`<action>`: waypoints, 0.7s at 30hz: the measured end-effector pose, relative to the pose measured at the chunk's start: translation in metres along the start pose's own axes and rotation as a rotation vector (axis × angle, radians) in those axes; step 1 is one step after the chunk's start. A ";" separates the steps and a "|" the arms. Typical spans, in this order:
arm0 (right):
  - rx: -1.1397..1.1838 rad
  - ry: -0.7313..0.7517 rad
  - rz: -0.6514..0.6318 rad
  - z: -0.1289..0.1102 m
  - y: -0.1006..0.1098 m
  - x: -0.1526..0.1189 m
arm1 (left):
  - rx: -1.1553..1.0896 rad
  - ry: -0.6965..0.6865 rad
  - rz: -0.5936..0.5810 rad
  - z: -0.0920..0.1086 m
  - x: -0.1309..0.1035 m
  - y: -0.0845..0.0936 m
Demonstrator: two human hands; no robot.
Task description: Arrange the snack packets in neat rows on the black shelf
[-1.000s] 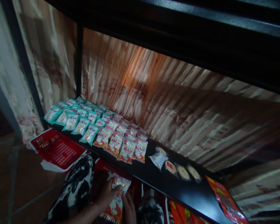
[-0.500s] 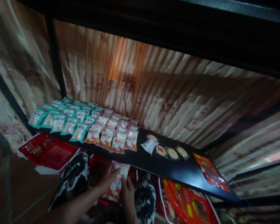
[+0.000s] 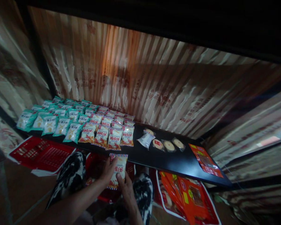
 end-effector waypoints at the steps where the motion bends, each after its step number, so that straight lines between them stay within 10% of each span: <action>1: -0.016 0.016 0.027 0.001 0.003 0.004 | -0.004 0.000 -0.003 0.001 0.001 -0.002; 21: -0.236 0.133 0.321 -0.027 0.013 0.035 | 0.132 -0.114 -0.220 -0.004 -0.005 0.003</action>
Point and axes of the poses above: each hand's wrist, its own x-axis towards the middle knuckle, its own y-axis out of the back of the hand, z = x × y, the point moved 1 cm from there along x, towards the middle knuckle, and after that the axes turned 8 degrees about -y, right-handed, at the moved point
